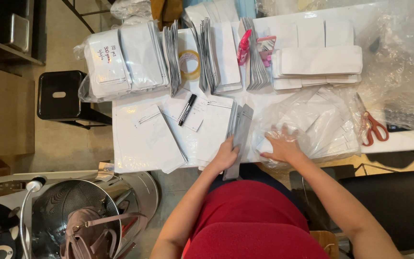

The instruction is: Sorting and placing stacks of coffee valve bags into larger plastic bags for shipping.

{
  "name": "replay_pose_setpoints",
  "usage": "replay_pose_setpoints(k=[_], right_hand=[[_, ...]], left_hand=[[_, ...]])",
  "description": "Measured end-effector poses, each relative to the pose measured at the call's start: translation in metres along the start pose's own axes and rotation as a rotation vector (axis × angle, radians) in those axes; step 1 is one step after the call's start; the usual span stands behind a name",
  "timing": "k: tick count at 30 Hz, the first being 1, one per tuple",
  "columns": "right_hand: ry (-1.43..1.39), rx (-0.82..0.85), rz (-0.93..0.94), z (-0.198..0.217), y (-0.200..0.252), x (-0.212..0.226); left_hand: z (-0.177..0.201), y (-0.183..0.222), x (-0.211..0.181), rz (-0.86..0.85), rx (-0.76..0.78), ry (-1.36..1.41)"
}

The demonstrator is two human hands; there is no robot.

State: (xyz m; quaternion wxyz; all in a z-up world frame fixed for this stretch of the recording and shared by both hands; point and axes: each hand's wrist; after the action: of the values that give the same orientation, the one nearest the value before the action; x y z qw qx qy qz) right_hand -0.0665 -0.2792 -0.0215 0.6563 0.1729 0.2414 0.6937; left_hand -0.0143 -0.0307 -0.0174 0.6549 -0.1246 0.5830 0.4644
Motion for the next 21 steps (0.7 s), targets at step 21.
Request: replay_pose_setpoints(k=[21], right_hand=[[-0.045,0.183,-0.026,0.004,0.042,-0.066]], left_hand=[[-0.082,-0.015,-0.032,0.060,-0.156,-0.184]])
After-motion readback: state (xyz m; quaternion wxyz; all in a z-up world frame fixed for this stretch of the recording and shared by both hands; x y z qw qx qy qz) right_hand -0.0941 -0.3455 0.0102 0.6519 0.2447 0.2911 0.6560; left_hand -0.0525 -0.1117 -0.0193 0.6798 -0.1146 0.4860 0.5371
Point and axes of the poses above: each hand's wrist, its own y-axis away from the middle knuckle, its own z-axis out of the back of the hand, x = y × z, and after that the axes turned 2 degrees about -x, right-handed
